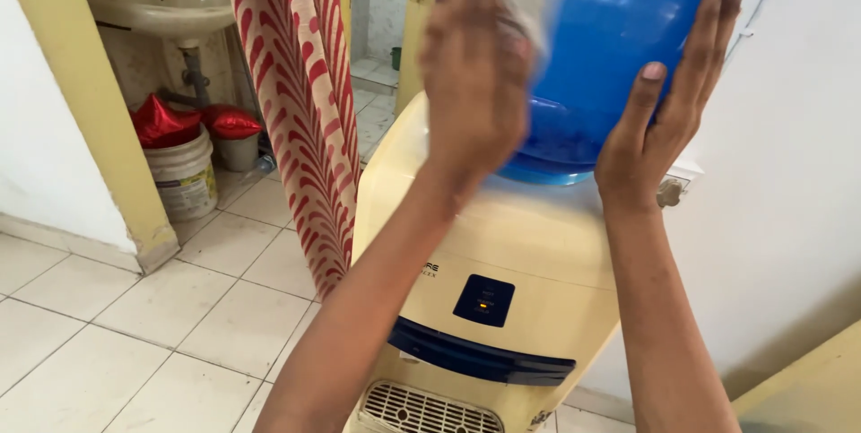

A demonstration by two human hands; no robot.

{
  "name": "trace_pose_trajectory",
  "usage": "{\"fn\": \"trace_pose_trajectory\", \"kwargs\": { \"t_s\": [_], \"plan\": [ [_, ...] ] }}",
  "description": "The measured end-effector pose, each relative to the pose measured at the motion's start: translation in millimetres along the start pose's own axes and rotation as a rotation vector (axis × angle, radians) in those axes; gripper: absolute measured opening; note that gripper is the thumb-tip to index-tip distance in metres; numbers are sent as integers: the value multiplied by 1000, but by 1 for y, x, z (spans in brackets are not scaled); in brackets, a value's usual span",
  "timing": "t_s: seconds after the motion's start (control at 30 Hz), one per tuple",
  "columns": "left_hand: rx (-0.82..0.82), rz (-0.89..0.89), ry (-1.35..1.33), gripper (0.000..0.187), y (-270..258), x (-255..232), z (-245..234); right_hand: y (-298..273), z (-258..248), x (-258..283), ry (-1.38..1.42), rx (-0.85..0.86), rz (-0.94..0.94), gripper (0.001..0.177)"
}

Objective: Cleaning the exterior surfaces of a water dispenser and its large water bottle with a cloth.

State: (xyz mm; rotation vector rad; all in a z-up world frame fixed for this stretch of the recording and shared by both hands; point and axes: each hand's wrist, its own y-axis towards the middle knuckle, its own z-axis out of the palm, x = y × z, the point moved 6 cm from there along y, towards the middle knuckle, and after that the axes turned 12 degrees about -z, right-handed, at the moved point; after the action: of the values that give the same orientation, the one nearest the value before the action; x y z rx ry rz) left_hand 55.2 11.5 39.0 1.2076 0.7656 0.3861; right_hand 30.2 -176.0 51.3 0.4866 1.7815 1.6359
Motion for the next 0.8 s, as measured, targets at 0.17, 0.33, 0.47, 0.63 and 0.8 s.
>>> {"fn": "trace_pose_trajectory", "kwargs": {
  "t_s": [0.17, 0.33, 0.47, 0.63, 0.8],
  "plan": [
    [271, 380, 221, 51, -22, -47, 8, -2, -1, -2, -31, 16, 16, 49],
    [27, -35, 217, 51, -2, -2, -1, -4, -1, -4, -38, 1, 31, 49],
    [85, -455, 12, 55, 2, 42, 4, -3, 0, -4, -19, 7, 9, 49],
    [111, 173, 127, 55, -17, -28, -4, -1, -1, -2, -39, 8, 14, 49],
    [167, 244, 87, 52, -11, -46, -14, 1, 0, 2, -20, -6, 3, 48]
  ]
}}
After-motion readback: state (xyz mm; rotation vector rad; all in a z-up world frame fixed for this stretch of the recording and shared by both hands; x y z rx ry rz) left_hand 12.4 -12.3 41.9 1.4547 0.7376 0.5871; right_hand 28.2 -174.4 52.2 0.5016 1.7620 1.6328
